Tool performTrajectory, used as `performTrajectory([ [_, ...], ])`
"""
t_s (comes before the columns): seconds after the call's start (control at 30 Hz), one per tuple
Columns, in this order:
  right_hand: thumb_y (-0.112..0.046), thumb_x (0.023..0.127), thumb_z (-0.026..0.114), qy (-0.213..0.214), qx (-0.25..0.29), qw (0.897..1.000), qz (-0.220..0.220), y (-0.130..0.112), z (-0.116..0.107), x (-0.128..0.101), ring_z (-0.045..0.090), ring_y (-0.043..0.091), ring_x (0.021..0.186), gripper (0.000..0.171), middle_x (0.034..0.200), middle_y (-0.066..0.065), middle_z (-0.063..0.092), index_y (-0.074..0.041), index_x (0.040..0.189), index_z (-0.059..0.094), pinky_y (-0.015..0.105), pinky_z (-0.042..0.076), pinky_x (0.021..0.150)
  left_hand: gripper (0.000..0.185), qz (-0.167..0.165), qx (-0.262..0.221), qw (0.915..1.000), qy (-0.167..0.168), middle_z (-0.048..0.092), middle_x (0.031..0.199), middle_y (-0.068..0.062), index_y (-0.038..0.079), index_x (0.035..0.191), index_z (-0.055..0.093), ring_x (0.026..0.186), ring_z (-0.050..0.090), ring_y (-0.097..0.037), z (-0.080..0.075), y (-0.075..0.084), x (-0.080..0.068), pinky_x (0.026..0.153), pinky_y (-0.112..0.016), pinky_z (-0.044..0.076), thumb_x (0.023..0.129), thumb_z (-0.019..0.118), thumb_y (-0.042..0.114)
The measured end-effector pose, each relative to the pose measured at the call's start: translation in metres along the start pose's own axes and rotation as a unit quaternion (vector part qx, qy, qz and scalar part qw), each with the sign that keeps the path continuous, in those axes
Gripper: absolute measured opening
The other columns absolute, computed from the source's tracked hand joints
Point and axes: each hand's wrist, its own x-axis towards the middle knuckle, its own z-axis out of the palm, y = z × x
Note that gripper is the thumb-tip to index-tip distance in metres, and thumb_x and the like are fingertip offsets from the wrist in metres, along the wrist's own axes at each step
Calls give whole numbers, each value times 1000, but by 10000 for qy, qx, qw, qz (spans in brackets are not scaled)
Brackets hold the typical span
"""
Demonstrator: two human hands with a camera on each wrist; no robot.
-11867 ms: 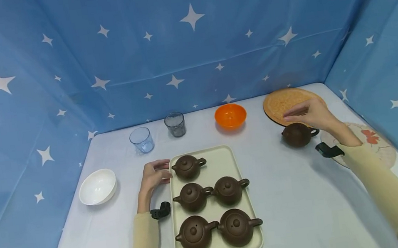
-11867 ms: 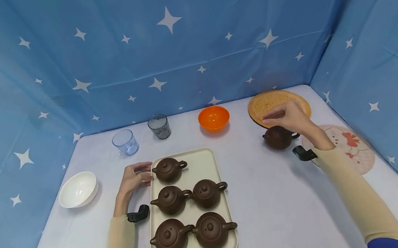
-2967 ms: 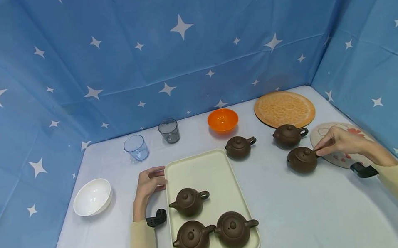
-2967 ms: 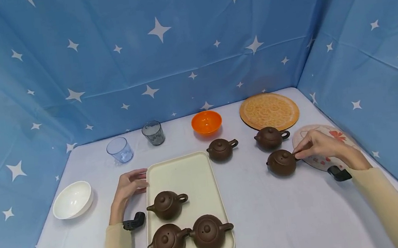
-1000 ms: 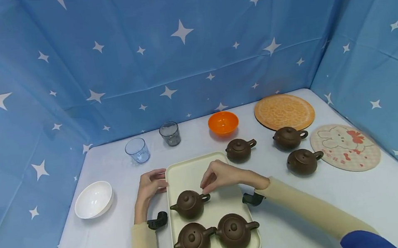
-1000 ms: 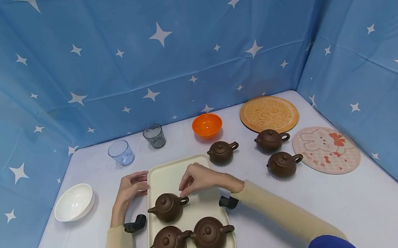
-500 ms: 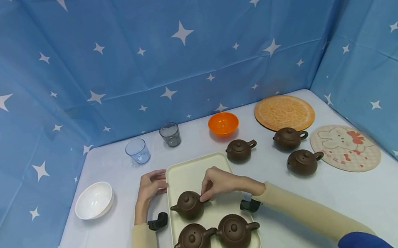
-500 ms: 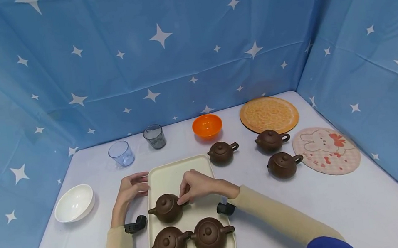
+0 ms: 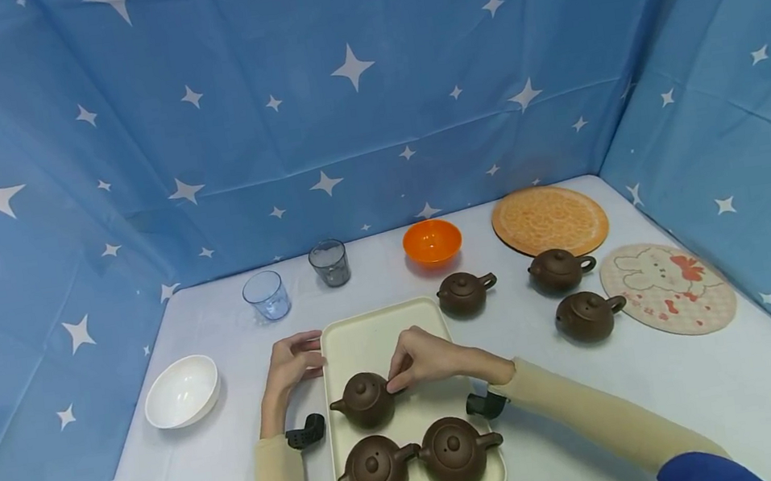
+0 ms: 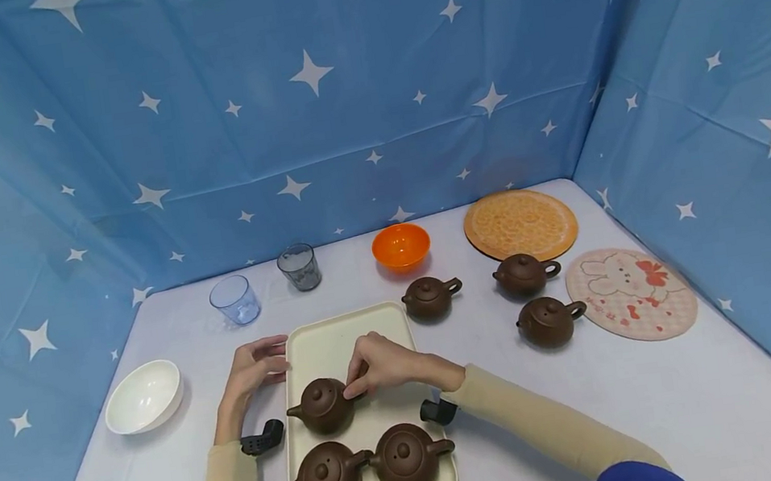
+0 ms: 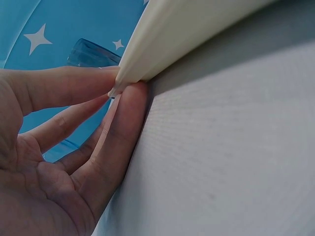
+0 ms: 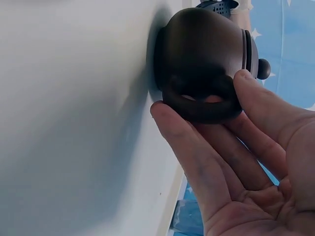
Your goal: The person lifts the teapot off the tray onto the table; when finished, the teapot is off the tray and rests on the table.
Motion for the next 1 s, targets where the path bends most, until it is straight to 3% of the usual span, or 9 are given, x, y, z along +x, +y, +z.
performTrajectory([
  [0.07,-9,80,76,31,-81,9999,-92,0,0,0,70,22,62,6,74,6,73,-3,80,78,20,58,59,55,-8,7,10000,-36,57,114,-35,-14,127,52,72,65,-16,1,8,-6,67,-37,61,72,58,-14],
  [0.17,-9,80,76,85,-197,9996,-196,0,1,-1,70,21,61,6,73,5,73,-3,80,78,18,57,61,54,14,69,10000,1,58,112,-34,-14,126,53,72,65,-17,1,6,-5,66,-37,61,72,58,-14],
  [0.3,-8,81,75,151,-222,9993,-252,0,1,-1,69,20,61,6,75,6,74,-3,80,78,17,57,61,54,52,107,9998,138,61,108,-28,-10,125,56,71,64,-16,1,-8,4,63,-34,61,72,59,-14],
  [0.57,-10,81,75,174,-413,9979,-477,6,-6,-5,66,0,64,6,75,2,74,-5,82,79,16,56,63,53,94,137,9997,167,62,108,-27,-10,124,57,71,65,-16,1,-9,4,63,-33,61,71,59,-13],
  [0.8,-7,81,74,52,123,9996,-257,7,-25,-20,70,8,70,7,80,7,74,-2,85,78,23,59,66,53,44,93,9998,160,62,109,-27,-10,125,57,72,65,-16,1,-9,4,63,-33,61,72,60,-14],
  [1.0,-5,81,73,317,147,9994,-32,10,-53,-42,70,16,71,8,82,9,74,0,87,77,25,60,64,53,7,114,9998,152,62,109,-26,-9,125,57,72,65,-15,1,-8,4,63,-32,61,72,60,-13],
])
